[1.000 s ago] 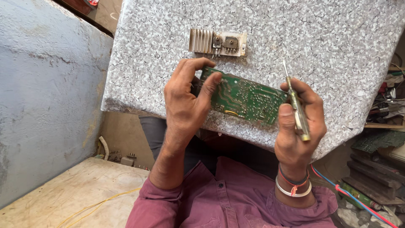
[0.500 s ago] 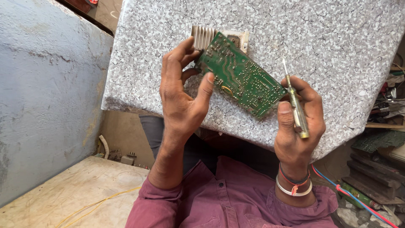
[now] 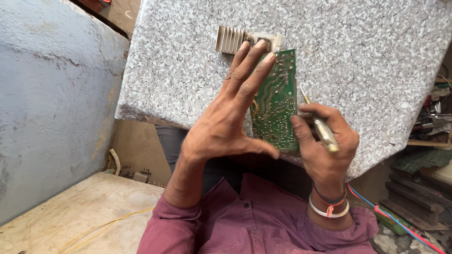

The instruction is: The person uses a screwdriver to scrape and clean the surface of a green circuit board, focusing on the solder side. The person holds the board steady with the left hand while scraping with the right hand, occasionally repositioning the board to access different areas.

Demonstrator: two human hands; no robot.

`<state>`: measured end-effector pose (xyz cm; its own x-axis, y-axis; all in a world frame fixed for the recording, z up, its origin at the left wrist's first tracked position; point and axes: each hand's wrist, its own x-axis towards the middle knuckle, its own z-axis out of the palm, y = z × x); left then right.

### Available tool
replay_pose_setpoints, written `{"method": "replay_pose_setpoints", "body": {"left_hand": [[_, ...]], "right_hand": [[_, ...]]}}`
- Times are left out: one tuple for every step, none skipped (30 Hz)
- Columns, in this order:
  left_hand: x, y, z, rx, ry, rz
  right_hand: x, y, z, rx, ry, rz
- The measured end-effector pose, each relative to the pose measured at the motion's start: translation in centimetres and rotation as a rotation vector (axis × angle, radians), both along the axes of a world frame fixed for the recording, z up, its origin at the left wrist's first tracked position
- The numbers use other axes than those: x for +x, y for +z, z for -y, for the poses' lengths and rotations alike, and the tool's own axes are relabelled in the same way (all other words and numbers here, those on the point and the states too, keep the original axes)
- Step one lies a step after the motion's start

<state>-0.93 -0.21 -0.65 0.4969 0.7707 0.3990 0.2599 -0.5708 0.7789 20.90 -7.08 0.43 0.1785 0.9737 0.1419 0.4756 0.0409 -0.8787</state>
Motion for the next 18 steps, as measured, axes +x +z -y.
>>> {"method": "replay_pose_setpoints", "body": {"left_hand": [[0.1,0.3,-0.1,-0.003,-0.013,-0.025],[0.1,0.5,-0.2,-0.008,-0.025,-0.019],[0.1,0.8,-0.3,-0.007,-0.024,-0.025],[0.1,1.0,-0.4,-0.006,-0.023,-0.03],[0.0,1.2,-0.3,-0.003,-0.009,-0.046],[0.1,1.3,-0.3,-0.001,0.003,-0.06],[0.1,1.3,-0.3,0.0,0.01,-0.068],[0.1,1.3,-0.4,-0.001,0.018,-0.077],[0.2,1.3,-0.2,-0.005,0.026,-0.087],[0.3,1.3,-0.1,-0.031,0.044,-0.106],[0.5,1.3,0.0,-0.054,0.061,-0.125],[0.6,1.3,0.0,-0.078,0.079,-0.145],[0.6,1.3,0.0,-0.132,0.045,-0.112],[0.5,1.3,0.1,-0.185,0.013,-0.08],[0.3,1.4,0.0,-0.235,-0.018,-0.048],[0.1,1.5,-0.1,-0.175,0.018,-0.063],[0.0,1.6,-0.1,-0.12,0.053,-0.078],[-0.1,1.7,0.0,-0.065,0.09,-0.092]], "right_hand": [[0.0,-0.2,0.0,0.012,-0.02,-0.046],[0.1,-0.4,0.1,0.025,-0.041,-0.092],[0.1,-0.5,0.1,0.04,-0.063,-0.139],[0.1,-0.6,0.2,0.045,-0.101,-0.162],[0.1,-0.7,0.3,0.05,-0.139,-0.185],[0.1,-0.7,0.3,0.053,-0.178,-0.206],[0.1,-0.7,0.3,0.07,-0.17,-0.222],[0.0,-0.6,0.3,0.084,-0.161,-0.238],[-0.1,-0.5,0.3,0.097,-0.152,-0.254],[-0.2,-0.4,0.2,0.087,-0.129,-0.258],[-0.3,-0.3,0.0,0.082,-0.107,-0.263],[-0.4,-0.1,-0.1,0.075,-0.084,-0.267],[-0.4,0.1,-0.1,0.038,-0.069,-0.213],[-0.4,0.3,-0.2,0.001,-0.052,-0.159],[-0.5,0.5,-0.3,-0.032,-0.034,-0.105],[-0.5,0.5,-0.3,-0.001,0.008,-0.059],[-0.6,0.6,-0.3,0.025,0.05,-0.012],[-0.5,0.6,-0.2,0.049,0.094,0.034]]}}
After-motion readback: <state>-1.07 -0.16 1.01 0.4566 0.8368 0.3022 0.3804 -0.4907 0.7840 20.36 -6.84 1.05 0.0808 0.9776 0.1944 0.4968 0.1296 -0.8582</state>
